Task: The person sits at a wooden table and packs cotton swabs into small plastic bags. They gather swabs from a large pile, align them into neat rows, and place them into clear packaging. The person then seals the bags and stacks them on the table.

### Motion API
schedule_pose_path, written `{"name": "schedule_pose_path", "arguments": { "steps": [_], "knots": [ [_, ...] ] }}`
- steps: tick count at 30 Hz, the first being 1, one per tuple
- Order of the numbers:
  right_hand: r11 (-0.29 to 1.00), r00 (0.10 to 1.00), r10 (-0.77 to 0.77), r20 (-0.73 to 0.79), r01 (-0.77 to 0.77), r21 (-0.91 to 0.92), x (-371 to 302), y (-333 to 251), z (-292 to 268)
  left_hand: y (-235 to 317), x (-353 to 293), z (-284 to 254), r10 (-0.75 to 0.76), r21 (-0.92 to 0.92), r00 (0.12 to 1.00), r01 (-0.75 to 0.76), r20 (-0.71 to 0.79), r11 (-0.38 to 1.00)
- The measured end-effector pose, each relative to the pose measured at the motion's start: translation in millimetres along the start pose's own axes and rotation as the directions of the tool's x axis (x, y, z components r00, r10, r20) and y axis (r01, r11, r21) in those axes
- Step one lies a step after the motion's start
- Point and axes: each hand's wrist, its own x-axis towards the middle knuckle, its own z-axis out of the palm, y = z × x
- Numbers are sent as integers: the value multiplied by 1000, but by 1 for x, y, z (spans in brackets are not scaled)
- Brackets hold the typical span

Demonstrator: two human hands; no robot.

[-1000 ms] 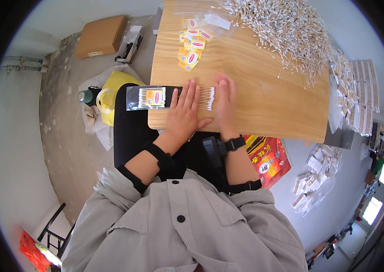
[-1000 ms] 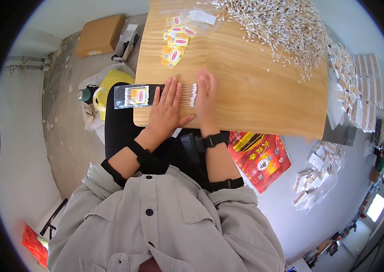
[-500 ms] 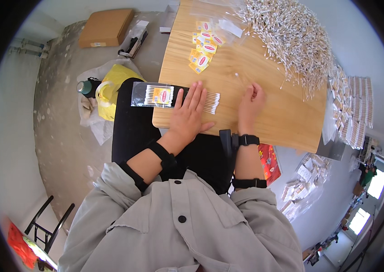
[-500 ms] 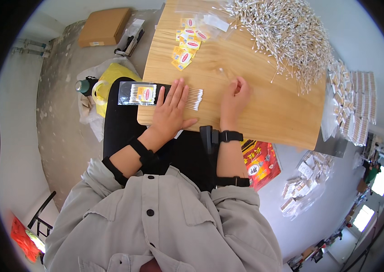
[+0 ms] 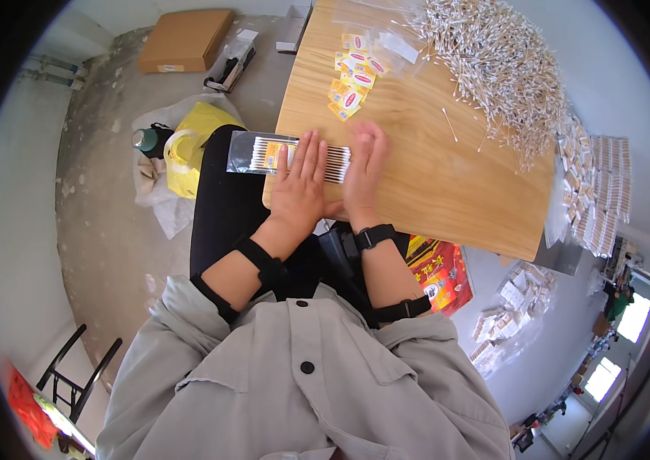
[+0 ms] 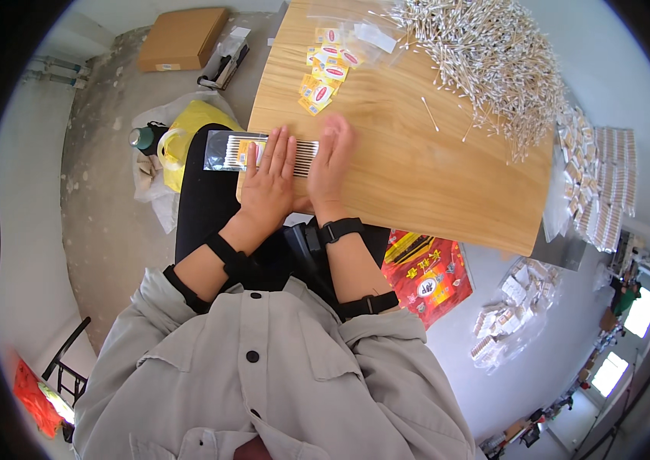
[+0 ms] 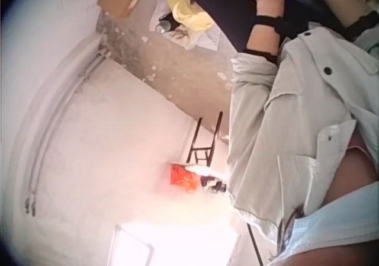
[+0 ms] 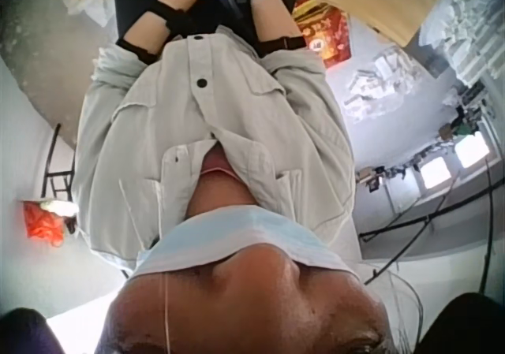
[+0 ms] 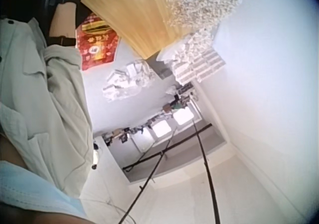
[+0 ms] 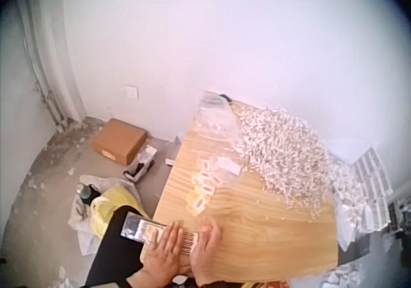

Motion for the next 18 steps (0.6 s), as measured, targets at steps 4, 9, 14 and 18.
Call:
{"name": "schedule_pose_path", "arguments": {
  "steps": [4,9,14,18],
  "knots": [
    [888,990,-133,-46,99,-448,4,0,-13,-4,-1,-6,9,-40,1000,-9,-7,999],
    [687,944,-315,96,296,-664,8,0,-3,-8,-2,-1,20,-105,997,-29,-78,994],
    [581,924,-331,194,361,-729,11,5,3,-10,-5,-7,14,-83,999,-17,-42,996],
    [580,925,-308,222,368,-727,11,4,5,-14,-11,-11,43,-66,999,-44,-11,997]
  ]
}}
